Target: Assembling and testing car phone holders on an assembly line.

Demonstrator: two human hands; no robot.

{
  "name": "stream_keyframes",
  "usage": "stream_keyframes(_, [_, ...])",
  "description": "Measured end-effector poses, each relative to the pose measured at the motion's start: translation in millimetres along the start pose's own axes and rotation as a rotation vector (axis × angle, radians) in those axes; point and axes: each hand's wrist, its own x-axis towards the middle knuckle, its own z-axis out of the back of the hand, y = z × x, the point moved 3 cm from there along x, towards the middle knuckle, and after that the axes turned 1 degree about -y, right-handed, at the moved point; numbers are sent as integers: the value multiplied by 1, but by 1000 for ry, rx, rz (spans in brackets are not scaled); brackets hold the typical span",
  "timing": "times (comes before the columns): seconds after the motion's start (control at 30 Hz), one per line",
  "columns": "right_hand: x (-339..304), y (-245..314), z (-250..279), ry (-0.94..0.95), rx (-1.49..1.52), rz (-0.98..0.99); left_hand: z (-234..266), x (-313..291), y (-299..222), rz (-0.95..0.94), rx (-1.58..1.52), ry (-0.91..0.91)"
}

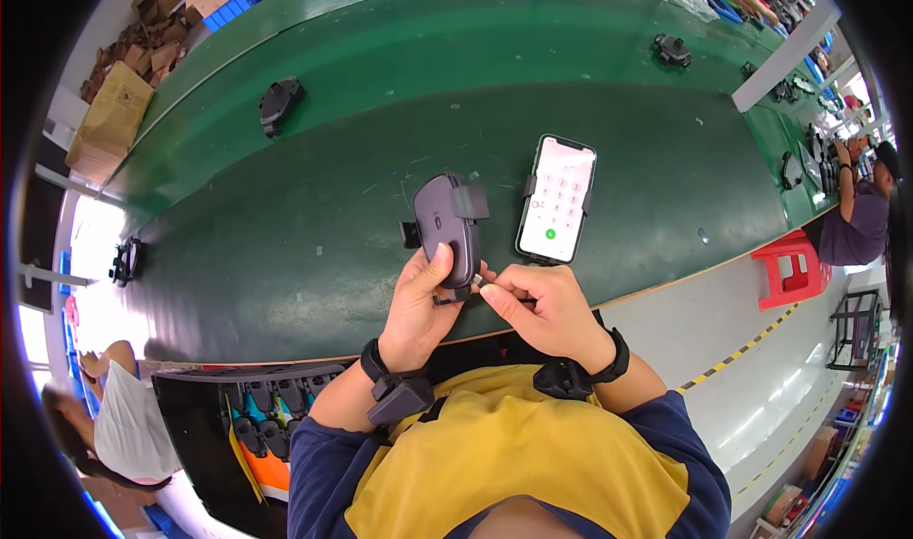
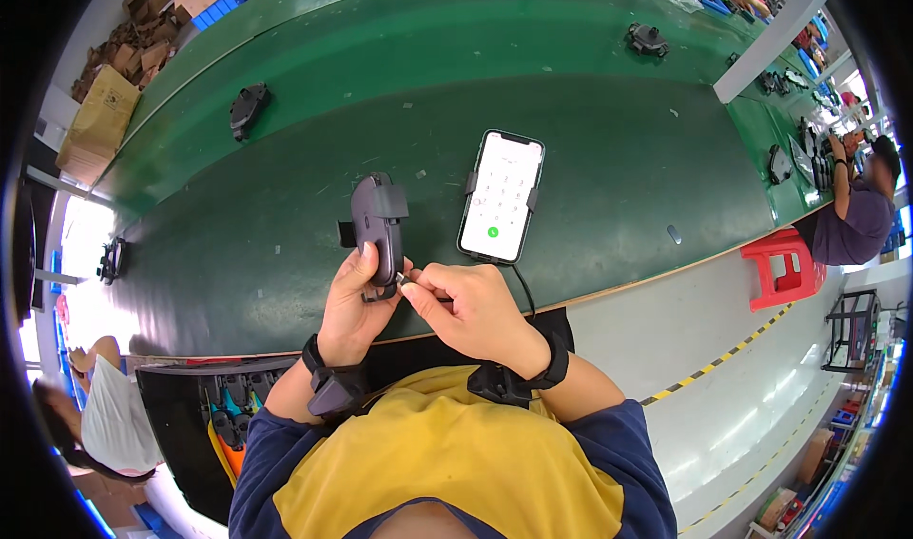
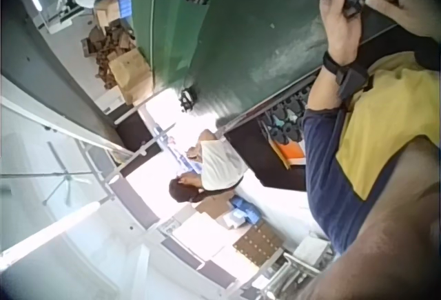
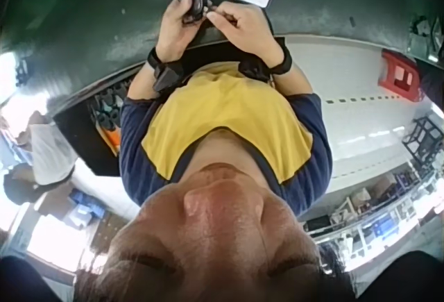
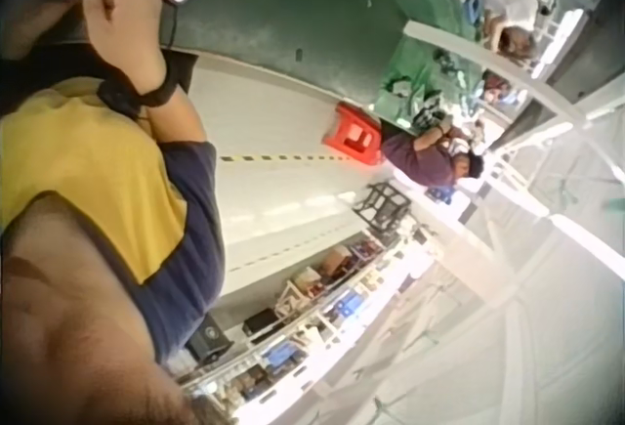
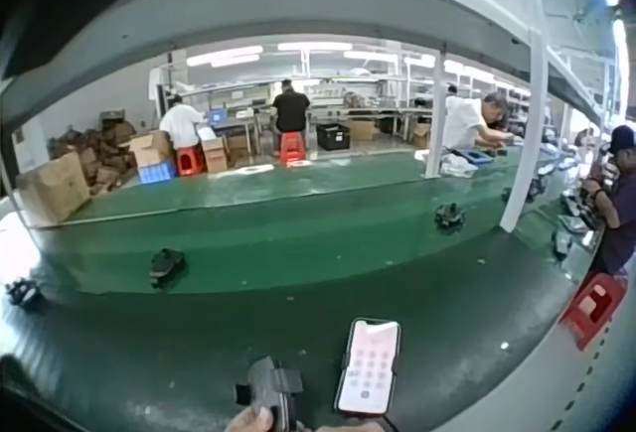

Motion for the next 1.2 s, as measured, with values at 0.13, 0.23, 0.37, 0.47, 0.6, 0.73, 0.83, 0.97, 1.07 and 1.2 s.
stream_keyframes(0.13, [-1,0,6,54,20,-66,-8,-3,1,-56,59,15])
stream_keyframes(0.23, [-7,-5,6,19,6,-75,-10,-3,1,-101,118,30])
stream_keyframes(0.37, [-7,-8,6,7,36,-117,-11,-3,0,-135,181,44])
stream_keyframes(0.47, [-7,-8,3,-28,14,-91,-12,-2,2,-111,133,6])
stream_keyframes(0.6, [-9,-6,2,-106,-51,-11,-13,-2,4,-149,143,30])
stream_keyframes(0.73, [-7,-9,2,-110,-2,-44,-15,0,2,-159,145,13])
stream_keyframes(0.83, [-6,-13,-1,-105,7,-51,-13,1,-1,-274,257,13])
stream_keyframes(0.97, [-7,-17,-5,-184,-138,190,-12,-1,-5,-309,288,51])
stream_keyframes(1.07, [-9,-21,-2,-64,141,-87,-9,0,-3,-290,273,88])
stream_keyframes(1.2, [-10,-23,-4,-61,115,-44,-15,-3,1,-314,268,46])
